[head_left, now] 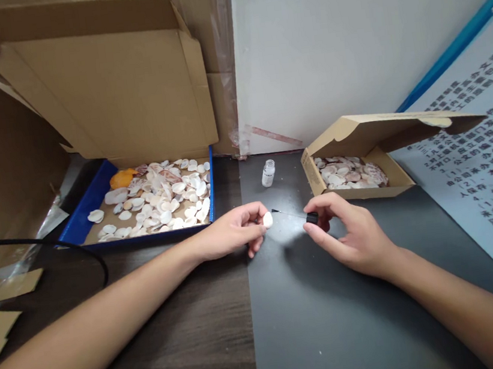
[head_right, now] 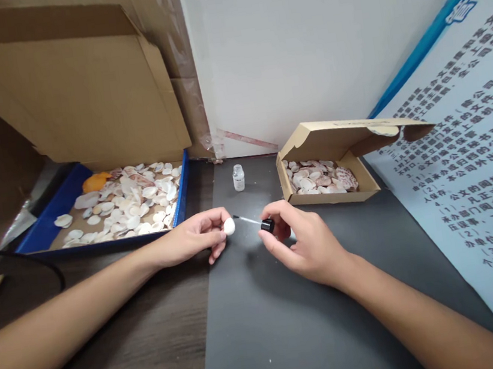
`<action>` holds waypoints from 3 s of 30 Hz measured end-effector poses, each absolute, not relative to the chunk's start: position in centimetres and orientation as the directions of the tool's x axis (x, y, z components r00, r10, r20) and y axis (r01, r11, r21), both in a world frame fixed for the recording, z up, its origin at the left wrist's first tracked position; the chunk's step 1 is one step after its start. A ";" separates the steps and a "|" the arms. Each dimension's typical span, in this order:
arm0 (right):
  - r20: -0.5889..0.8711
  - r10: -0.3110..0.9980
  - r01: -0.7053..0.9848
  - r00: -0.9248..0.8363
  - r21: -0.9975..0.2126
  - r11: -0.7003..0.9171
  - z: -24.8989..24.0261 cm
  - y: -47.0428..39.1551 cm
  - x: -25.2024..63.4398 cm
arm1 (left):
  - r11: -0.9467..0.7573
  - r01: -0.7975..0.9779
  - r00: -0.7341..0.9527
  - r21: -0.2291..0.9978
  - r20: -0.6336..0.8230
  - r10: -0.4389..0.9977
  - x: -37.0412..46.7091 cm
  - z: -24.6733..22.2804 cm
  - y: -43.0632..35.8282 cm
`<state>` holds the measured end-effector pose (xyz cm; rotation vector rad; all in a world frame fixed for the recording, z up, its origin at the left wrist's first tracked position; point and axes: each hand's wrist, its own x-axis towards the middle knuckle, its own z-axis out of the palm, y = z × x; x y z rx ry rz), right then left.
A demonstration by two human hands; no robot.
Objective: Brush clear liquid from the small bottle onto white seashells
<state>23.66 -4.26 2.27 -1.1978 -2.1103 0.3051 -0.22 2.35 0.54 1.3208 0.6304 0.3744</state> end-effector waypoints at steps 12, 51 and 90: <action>0.461 0.802 0.641 -0.379 -0.495 0.587 1.9 -4.3 23.8 | 0.213 0.099 0.781 0.972 -0.208 0.589 -0.2 0.5 2.3; 0.451 0.820 0.653 -0.353 -0.510 0.561 1.6 -4.1 23.8 | 0.197 0.111 0.781 0.974 -0.208 0.589 -0.2 0.6 2.4; 0.397 0.852 0.628 -0.341 -0.579 0.521 1.7 -4.2 23.8 | 0.338 0.088 0.761 0.937 -0.282 0.584 -0.1 0.5 2.3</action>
